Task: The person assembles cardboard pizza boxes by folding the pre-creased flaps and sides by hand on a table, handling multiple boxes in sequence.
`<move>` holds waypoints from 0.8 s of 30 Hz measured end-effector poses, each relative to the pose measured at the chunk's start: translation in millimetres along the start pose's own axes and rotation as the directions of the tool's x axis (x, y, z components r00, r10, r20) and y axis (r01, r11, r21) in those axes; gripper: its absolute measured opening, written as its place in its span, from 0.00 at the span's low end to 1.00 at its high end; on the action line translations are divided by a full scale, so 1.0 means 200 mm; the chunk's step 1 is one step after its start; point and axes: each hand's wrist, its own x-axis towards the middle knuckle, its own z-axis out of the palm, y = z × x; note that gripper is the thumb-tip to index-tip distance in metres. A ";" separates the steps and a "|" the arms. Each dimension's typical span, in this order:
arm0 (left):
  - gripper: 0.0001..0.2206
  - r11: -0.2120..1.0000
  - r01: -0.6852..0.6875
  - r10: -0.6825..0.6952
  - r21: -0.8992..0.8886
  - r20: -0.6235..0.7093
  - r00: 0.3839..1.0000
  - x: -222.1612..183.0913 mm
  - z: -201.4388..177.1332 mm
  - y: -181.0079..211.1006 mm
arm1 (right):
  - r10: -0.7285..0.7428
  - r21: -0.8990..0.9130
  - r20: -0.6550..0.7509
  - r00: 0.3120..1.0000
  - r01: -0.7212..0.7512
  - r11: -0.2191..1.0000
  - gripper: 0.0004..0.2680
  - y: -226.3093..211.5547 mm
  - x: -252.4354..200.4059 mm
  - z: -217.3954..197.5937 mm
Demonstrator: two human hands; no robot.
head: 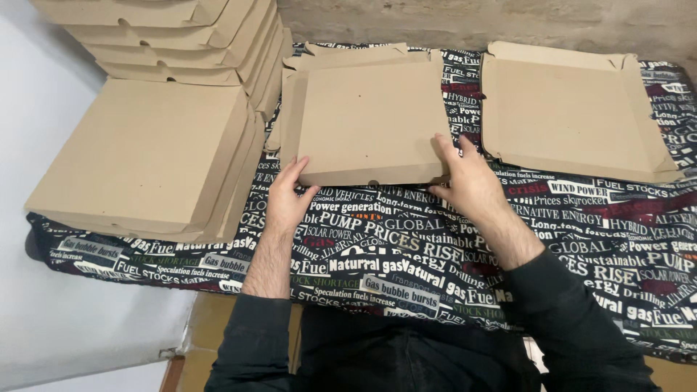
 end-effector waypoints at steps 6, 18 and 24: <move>0.38 1.000 -0.010 0.010 -0.013 0.003 1.000 0.00 -0.01 0.04 | 0.076 0.540 -0.108 0.991 -0.006 0.842 0.36 0.16 -0.06 0.21; 0.35 0.637 -0.482 0.405 0.602 0.270 0.873 0.01 0.23 0.66 | 0.063 0.801 -0.159 0.985 0.092 0.591 0.32 0.24 -0.07 0.27; 0.32 0.471 -0.740 0.723 0.481 0.270 0.636 0.10 0.80 0.78 | 0.091 0.963 -0.089 0.992 0.062 0.264 0.34 0.44 0.03 0.54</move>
